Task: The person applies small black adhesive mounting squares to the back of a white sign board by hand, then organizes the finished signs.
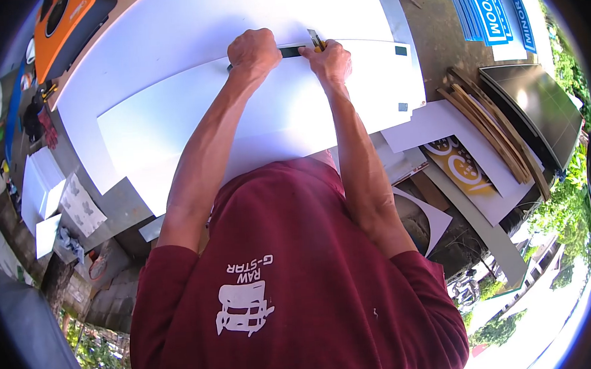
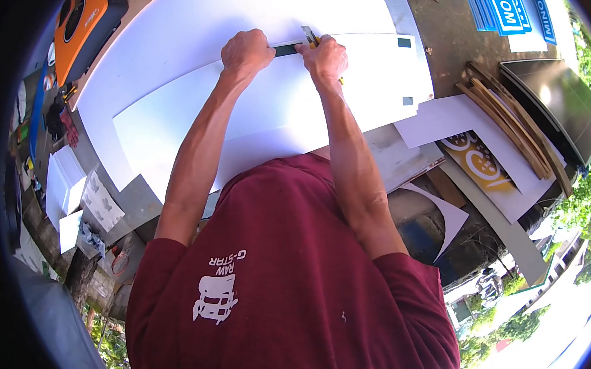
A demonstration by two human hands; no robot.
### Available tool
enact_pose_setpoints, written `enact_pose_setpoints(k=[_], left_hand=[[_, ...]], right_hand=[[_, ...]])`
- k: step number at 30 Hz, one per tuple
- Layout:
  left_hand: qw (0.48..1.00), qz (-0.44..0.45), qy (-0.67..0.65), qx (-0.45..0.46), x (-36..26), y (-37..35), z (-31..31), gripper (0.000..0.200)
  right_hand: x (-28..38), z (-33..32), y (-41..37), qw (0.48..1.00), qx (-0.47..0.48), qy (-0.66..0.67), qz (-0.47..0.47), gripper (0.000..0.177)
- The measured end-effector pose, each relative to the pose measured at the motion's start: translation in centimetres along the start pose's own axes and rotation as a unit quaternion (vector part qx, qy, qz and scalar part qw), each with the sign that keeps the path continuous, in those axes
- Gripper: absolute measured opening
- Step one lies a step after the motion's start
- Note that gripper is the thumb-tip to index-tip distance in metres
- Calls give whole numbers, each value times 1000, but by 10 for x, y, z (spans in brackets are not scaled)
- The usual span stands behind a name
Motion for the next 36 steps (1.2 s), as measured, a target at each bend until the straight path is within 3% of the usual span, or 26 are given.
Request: enact_pose_setpoints(k=[9,15,18,21,22,26,30,36], left_hand=[[1000,6,6,-1,-3,-2,0,17],[1000,24,-2,-5,-2,-2,-2,18],[999,30,-10,-5,-2,-2,-3,18],[999,33,-8,6,-2,0,-2,18],[999,34,-6,-1,-1,1,-1,18],[999,42,-3,-8,-1,1,-1,19],[999,50,-5,-3,-1,0,-4,20],[999,44,2,14,-2,1,-7,13]], right_hand=[[6,-1,-7,998,12,-46,-48,72],[8,1,-6,999,-11,-19,-28,66],[6,-4,-9,998,28,57,9,59],[-5,-7,-22,987,114,109,-31,52],[-7,-8,-32,984,140,76,-76,44],[-3,3,-48,988,145,9,-44,38],[0,18,-43,984,106,-86,-117,36],[11,22,-45,984,98,-90,-120,38]])
Point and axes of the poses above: each hand's wrist, its own y-axis towards the middle knuckle, its own z-axis out of the palm, x = y × z, the point moved 5 cm from there along y, towards the middle knuckle, and after that the axes turned 6 degrees about y, right-handed, at the moved point
